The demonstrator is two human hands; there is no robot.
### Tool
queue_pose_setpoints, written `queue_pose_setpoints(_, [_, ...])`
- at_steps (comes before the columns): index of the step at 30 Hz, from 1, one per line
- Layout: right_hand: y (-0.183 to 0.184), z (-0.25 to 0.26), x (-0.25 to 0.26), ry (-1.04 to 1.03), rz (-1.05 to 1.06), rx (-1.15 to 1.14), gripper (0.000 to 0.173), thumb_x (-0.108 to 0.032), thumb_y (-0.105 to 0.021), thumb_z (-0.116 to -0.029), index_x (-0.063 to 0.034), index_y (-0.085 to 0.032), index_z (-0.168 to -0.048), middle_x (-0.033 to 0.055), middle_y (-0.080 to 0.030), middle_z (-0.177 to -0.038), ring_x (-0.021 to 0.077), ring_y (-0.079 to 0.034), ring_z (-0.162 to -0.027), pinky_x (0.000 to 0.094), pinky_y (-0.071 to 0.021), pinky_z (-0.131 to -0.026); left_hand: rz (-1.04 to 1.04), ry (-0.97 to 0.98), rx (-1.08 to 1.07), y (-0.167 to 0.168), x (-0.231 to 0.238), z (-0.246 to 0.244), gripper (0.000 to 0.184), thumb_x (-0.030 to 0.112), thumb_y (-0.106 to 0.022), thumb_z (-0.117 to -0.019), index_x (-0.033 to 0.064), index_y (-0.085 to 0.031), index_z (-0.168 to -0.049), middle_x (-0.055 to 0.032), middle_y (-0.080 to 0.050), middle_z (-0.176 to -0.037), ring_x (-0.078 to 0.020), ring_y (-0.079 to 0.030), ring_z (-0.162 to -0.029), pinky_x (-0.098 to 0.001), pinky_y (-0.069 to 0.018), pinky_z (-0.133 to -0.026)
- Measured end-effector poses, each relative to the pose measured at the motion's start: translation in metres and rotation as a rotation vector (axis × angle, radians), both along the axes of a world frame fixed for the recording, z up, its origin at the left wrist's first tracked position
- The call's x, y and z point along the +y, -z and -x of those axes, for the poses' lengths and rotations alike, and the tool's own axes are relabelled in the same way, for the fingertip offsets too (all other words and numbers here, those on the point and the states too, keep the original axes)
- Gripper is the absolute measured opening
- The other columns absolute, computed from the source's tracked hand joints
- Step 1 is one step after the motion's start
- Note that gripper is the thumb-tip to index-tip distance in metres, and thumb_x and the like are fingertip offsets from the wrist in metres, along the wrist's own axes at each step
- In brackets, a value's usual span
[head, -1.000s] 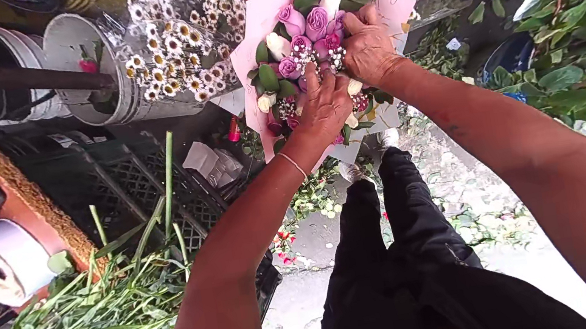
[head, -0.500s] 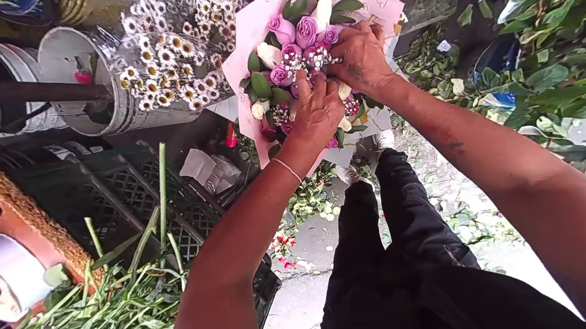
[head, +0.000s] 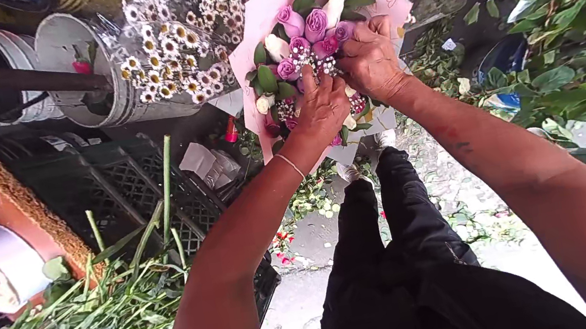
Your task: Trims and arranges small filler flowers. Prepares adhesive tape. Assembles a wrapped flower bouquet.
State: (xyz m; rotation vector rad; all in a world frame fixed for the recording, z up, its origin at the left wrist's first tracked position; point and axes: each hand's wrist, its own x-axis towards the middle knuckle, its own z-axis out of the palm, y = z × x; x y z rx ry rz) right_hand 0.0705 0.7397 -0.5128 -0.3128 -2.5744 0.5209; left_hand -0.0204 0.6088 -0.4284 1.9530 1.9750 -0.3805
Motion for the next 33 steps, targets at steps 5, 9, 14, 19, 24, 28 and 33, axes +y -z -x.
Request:
queue_pose_setpoints(5, [0.006, 0.025, 0.011, 0.011, -0.057, -0.091, 0.018, 0.000, -0.056, -0.0930, 0.0023, -0.068, -0.081, 0.0182, -0.067, -0.084, 0.0405, -0.061, -0.094, 0.0556, -0.0370, -0.088, -0.026, -0.002, 0.037, 0.001, -0.001, -0.001, 0.025, -0.003, -0.050, -0.0991, -0.0041, -0.071, -0.110, -0.0205, -0.067, -0.125, -0.0411, -0.059, -0.124, -0.0707, -0.0248, -0.110])
queue_pose_setpoints(9, [0.011, 0.030, 0.019, -0.031, -0.070, -0.165, 0.018, 0.004, -0.051, -0.0925, 0.0059, -0.065, -0.081, 0.0207, -0.068, -0.088, 0.0418, -0.061, -0.100, 0.0560, -0.0369, -0.091, -0.018, -0.025, 0.018, 0.000, 0.000, -0.002, 0.026, -0.003, -0.048, -0.1000, -0.0041, -0.070, -0.114, -0.0216, -0.065, -0.130, -0.0429, -0.055, -0.130, -0.0697, -0.0238, -0.111])
queue_pose_setpoints(14, [0.002, 0.021, 0.022, -0.088, -0.112, -0.259, 0.017, 0.002, -0.053, -0.0941, 0.0057, -0.068, -0.088, 0.0243, -0.067, -0.097, 0.0453, -0.060, -0.104, 0.0607, -0.0364, -0.094, -0.005, -0.031, -0.008, -0.001, 0.000, -0.001, 0.025, -0.002, -0.049, -0.0998, -0.0044, -0.070, -0.115, -0.0220, -0.065, -0.128, -0.0427, -0.056, -0.128, -0.0707, -0.0229, -0.111])
queue_pose_setpoints(19, [-0.042, 0.009, 0.029, -0.162, 0.166, -0.588, 0.019, -0.010, -0.069, -0.0891, -0.0016, -0.074, -0.106, 0.0258, -0.066, -0.112, 0.0509, -0.054, -0.116, 0.0700, -0.0335, -0.096, 0.021, -0.031, 0.003, -0.001, 0.000, -0.001, 0.027, -0.001, -0.048, -0.1009, -0.0041, -0.069, -0.118, -0.0221, -0.063, -0.133, -0.0429, -0.053, -0.132, -0.0706, -0.0211, -0.112])
queue_pose_setpoints(24, [-0.055, 0.005, 0.027, -0.020, 0.400, -0.617, 0.023, -0.021, -0.071, -0.0912, -0.0131, -0.078, -0.111, 0.0234, -0.068, -0.116, 0.0503, -0.053, -0.122, 0.0721, -0.0342, -0.093, -0.017, -0.005, 0.044, 0.004, 0.000, -0.005, 0.027, -0.003, -0.048, -0.1002, -0.0049, -0.070, -0.115, -0.0223, -0.065, -0.130, -0.0421, -0.056, -0.130, -0.0703, -0.0240, -0.111])
queue_pose_setpoints(28, [-0.037, 0.007, 0.009, 0.123, 0.228, -0.429, 0.019, -0.008, -0.059, -0.0947, -0.0026, -0.076, -0.100, 0.0233, -0.071, -0.104, 0.0480, -0.061, -0.109, 0.0641, -0.0387, -0.092, 0.004, 0.007, 0.072, 0.002, 0.002, -0.006, 0.027, -0.003, -0.047, -0.1002, -0.0050, -0.069, -0.115, -0.0217, -0.065, -0.131, -0.0420, -0.055, -0.131, -0.0688, -0.0248, -0.111])
queue_pose_setpoints(33, [0.000, 0.008, -0.001, 0.089, -0.009, -0.188, 0.018, 0.002, -0.055, -0.0916, 0.0035, -0.069, -0.080, 0.0200, -0.070, -0.084, 0.0409, -0.065, -0.093, 0.0563, -0.0402, -0.085, 0.014, 0.005, 0.060, 0.001, 0.003, -0.009, 0.026, -0.003, -0.047, -0.0999, -0.0059, -0.069, -0.115, -0.0235, -0.064, -0.131, -0.0442, -0.054, -0.131, -0.0699, -0.0239, -0.111])
